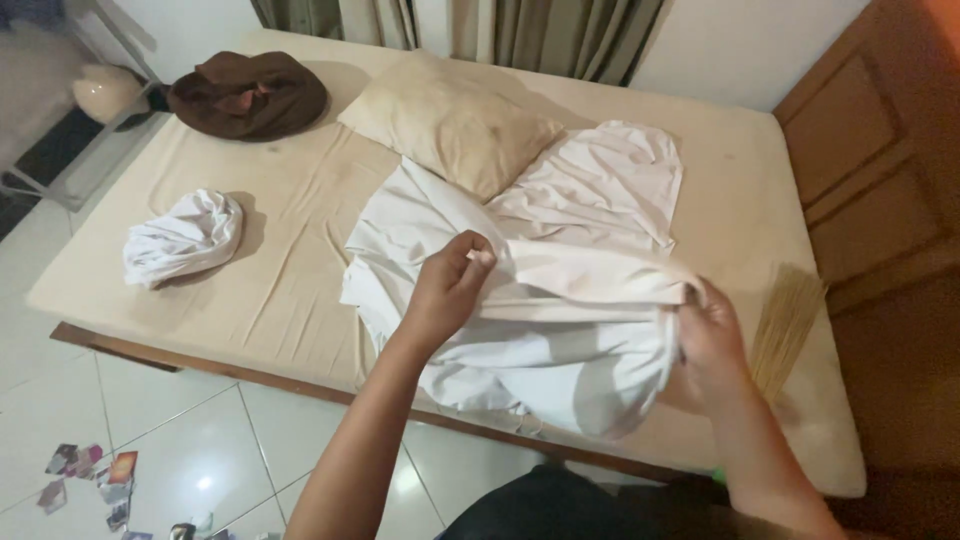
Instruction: The person stuffs a pillow into a white pillowcase on a bed, working the fabric over the pillow's corners and pulling the case open to seat the pillow fully inside. They then lift the covered pillow, place it on the bed, and beat it with a whisk broom.
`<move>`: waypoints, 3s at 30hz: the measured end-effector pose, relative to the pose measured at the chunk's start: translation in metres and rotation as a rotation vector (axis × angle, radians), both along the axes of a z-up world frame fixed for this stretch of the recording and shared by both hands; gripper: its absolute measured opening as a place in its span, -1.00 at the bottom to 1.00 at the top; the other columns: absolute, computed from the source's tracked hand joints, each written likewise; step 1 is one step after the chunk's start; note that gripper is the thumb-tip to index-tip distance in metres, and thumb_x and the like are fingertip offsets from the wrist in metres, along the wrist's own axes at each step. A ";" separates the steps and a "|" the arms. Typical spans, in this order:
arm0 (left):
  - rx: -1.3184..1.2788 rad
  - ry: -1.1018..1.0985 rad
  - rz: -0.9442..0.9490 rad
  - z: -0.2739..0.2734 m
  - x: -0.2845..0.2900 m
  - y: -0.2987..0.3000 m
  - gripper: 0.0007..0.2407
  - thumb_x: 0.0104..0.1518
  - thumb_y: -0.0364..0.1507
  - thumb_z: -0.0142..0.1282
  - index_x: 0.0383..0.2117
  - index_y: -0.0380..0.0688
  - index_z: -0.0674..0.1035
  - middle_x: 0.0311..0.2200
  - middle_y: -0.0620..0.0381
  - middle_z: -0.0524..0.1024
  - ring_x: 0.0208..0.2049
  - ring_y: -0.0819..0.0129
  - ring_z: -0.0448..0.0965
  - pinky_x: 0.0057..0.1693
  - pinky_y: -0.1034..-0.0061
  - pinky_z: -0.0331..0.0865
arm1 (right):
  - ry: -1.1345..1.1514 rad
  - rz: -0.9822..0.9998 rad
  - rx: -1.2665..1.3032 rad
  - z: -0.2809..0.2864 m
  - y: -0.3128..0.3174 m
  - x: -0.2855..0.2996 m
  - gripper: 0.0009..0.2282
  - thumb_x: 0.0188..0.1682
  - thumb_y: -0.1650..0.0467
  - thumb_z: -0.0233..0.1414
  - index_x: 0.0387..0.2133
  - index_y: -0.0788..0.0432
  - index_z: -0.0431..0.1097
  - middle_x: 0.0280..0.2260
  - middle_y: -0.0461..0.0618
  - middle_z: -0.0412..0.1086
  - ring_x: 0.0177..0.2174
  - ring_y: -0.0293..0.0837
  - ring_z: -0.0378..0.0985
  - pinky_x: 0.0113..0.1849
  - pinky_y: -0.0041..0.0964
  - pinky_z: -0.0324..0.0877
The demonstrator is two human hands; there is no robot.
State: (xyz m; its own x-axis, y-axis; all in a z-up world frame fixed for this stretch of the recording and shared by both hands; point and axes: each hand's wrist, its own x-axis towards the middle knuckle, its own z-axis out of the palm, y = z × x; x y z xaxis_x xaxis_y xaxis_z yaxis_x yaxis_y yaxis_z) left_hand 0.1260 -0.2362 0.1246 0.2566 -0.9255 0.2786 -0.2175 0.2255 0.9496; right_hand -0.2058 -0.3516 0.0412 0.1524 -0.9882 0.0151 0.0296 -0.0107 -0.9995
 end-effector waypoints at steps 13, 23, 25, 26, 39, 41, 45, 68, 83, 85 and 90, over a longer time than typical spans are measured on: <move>0.134 -0.484 -0.216 -0.110 -0.010 0.162 -0.64 0.02 -0.38 0.30 -0.08 -0.31 0.56 -0.20 -0.25 0.60 -0.13 -0.14 0.58 -0.02 0.18 0.43 | -0.455 0.083 0.532 0.039 0.212 0.062 -0.54 0.13 0.23 -0.18 0.22 0.26 0.21 0.09 0.15 0.41 0.03 0.05 0.49 0.03 -0.03 0.39; -0.231 0.237 0.356 -0.065 0.110 0.226 -0.87 0.31 -0.60 -0.11 -0.18 -0.32 0.54 -0.36 0.19 0.52 -0.33 0.55 0.46 -0.19 0.62 0.37 | -0.159 -0.284 -0.134 0.103 0.232 -0.081 -0.60 0.28 0.24 -0.32 0.16 0.29 0.21 0.00 0.11 0.40 0.02 -0.12 0.54 0.07 -0.24 0.43; -0.328 0.285 0.372 -0.047 0.123 0.241 -0.91 0.37 -0.59 -0.09 -0.23 -0.30 0.51 -0.33 0.24 0.51 -0.28 0.58 0.46 -0.15 0.64 0.38 | -0.211 -0.213 -0.227 0.085 0.224 -0.125 -0.64 0.32 0.27 -0.31 0.15 0.32 0.21 0.01 0.15 0.38 0.02 -0.10 0.53 0.10 -0.20 0.45; -0.305 0.299 0.392 -0.040 0.125 0.249 -0.91 0.38 -0.58 -0.09 -0.24 -0.29 0.51 -0.34 0.24 0.51 -0.30 0.59 0.46 -0.18 0.64 0.37 | -0.233 -0.156 -0.283 0.085 0.226 -0.132 -0.61 0.34 0.26 -0.34 0.17 0.35 0.21 0.05 0.20 0.38 0.04 -0.05 0.54 0.12 -0.16 0.46; -0.117 -0.127 0.122 0.023 -0.075 0.296 -0.83 0.18 -0.56 -0.03 -0.20 -0.30 0.61 -0.49 0.05 0.58 -0.47 0.46 0.53 -0.32 0.51 0.41 | 0.535 -0.023 -0.577 0.058 0.342 -0.082 -0.72 0.13 0.40 0.07 0.05 0.15 0.18 0.02 0.15 0.19 -0.02 -0.01 0.38 0.07 -0.03 0.41; -0.088 -0.163 0.093 0.028 -0.123 0.306 -0.82 0.16 -0.54 0.00 -0.18 -0.27 0.62 -0.50 -0.05 0.58 -0.49 0.30 0.58 -0.31 0.43 0.43 | 0.521 0.142 -0.543 0.032 0.387 -0.058 -0.56 -0.07 0.40 0.18 0.06 0.18 0.19 -0.03 0.10 0.27 -0.07 -0.07 0.41 0.01 -0.11 0.37; -0.145 -0.392 -0.165 0.013 -0.223 0.333 -0.80 0.08 -0.48 0.08 -0.19 -0.22 0.62 -0.42 -0.19 0.60 -0.36 -0.06 0.63 -0.19 0.21 0.47 | 0.296 0.282 -0.482 0.015 0.432 -0.058 -0.35 -0.29 0.44 0.28 0.09 0.24 0.12 -0.04 0.01 0.30 -0.10 -0.18 0.39 -0.08 -0.26 0.30; 0.569 1.098 -0.336 -0.234 -0.289 0.315 -0.61 0.34 -0.16 0.06 0.04 -0.27 0.49 -0.22 0.00 0.47 -0.21 0.25 0.47 0.00 0.41 0.45 | -0.259 -0.167 0.001 0.108 0.357 -0.171 -0.78 0.17 0.39 -0.10 0.04 0.17 0.28 -0.02 -0.03 0.46 0.03 -0.12 0.50 0.07 -0.25 0.42; -0.085 -0.407 -0.321 0.003 -0.313 0.351 -0.67 0.30 -0.26 0.01 -0.49 -0.29 0.60 -0.54 -0.22 0.52 -0.42 -0.16 0.54 -0.23 0.08 0.37 | 0.154 0.076 -0.448 -0.089 0.413 -0.128 -0.56 0.17 0.19 -0.16 0.15 0.28 0.22 0.05 0.14 0.36 0.06 -0.01 0.37 0.17 -0.07 0.17; -0.224 -0.412 -0.345 0.017 -0.314 0.362 -0.72 0.31 -0.28 0.00 -0.41 -0.27 0.58 -0.48 -0.22 0.51 -0.37 -0.21 0.52 -0.21 0.05 0.35 | -0.379 0.052 -0.054 -0.098 0.410 -0.137 -0.44 0.20 0.06 -0.30 0.16 0.31 0.25 0.03 0.11 0.39 0.02 -0.06 0.43 0.11 -0.22 0.31; -0.138 -0.363 -0.217 0.046 -0.277 0.364 -0.77 0.32 -0.30 0.01 -0.40 -0.09 0.66 -0.61 -0.13 0.47 -0.54 -0.09 0.49 -0.37 0.20 0.30 | 0.196 -0.316 -0.366 -0.066 0.396 -0.140 -0.77 0.15 0.37 0.04 0.00 0.23 0.29 -0.22 0.02 0.38 -0.19 -0.06 0.41 -0.11 -0.20 0.37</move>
